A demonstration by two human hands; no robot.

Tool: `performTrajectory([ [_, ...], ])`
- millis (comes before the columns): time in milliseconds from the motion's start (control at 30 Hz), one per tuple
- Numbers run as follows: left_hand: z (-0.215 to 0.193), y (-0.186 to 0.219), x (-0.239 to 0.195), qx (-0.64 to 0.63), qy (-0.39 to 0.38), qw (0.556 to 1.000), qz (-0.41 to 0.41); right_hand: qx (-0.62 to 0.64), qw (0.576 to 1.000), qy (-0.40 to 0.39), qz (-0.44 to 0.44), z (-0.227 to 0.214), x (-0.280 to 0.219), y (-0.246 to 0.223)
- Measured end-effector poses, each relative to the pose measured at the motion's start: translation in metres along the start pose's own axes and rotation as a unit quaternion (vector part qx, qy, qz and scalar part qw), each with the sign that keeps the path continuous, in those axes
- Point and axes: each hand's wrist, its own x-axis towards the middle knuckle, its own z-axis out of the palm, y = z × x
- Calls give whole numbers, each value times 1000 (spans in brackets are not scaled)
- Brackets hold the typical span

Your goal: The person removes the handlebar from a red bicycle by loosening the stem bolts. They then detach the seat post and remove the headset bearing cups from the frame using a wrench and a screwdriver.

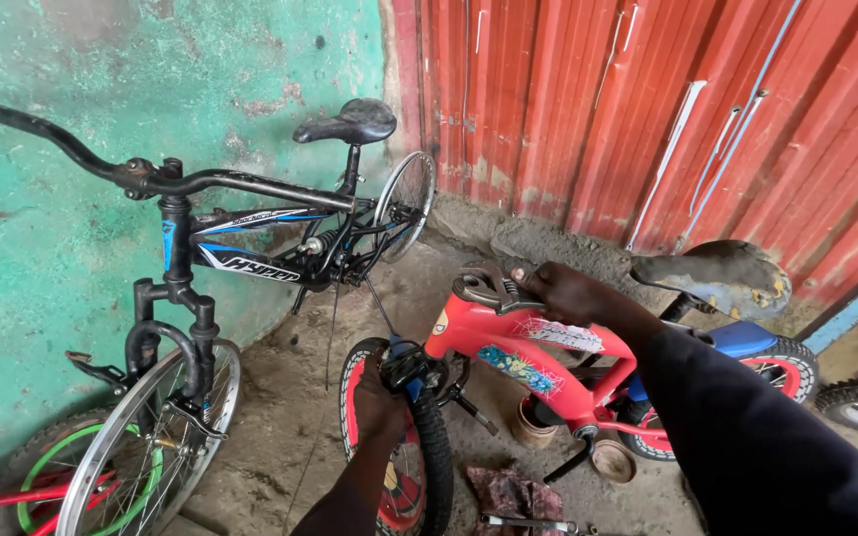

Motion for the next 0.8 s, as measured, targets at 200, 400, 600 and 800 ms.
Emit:
performTrajectory([
  [200, 2, 6, 0, -53, -15, 997, -56, 450, 859, 135, 203, -37, -53, -87],
  [400, -14, 48, -17, -247, 12, 953, -174, 474, 783, 340, 214, 15, -106, -146],
  [600, 5, 5, -17, -113, 53, 986, 110, 571, 599, 429, 362, 214, -199, -208],
  [800, 15, 12, -32, -220, 113, 959, 138, 505, 682, 140, 510, 426, -241, -142],
])
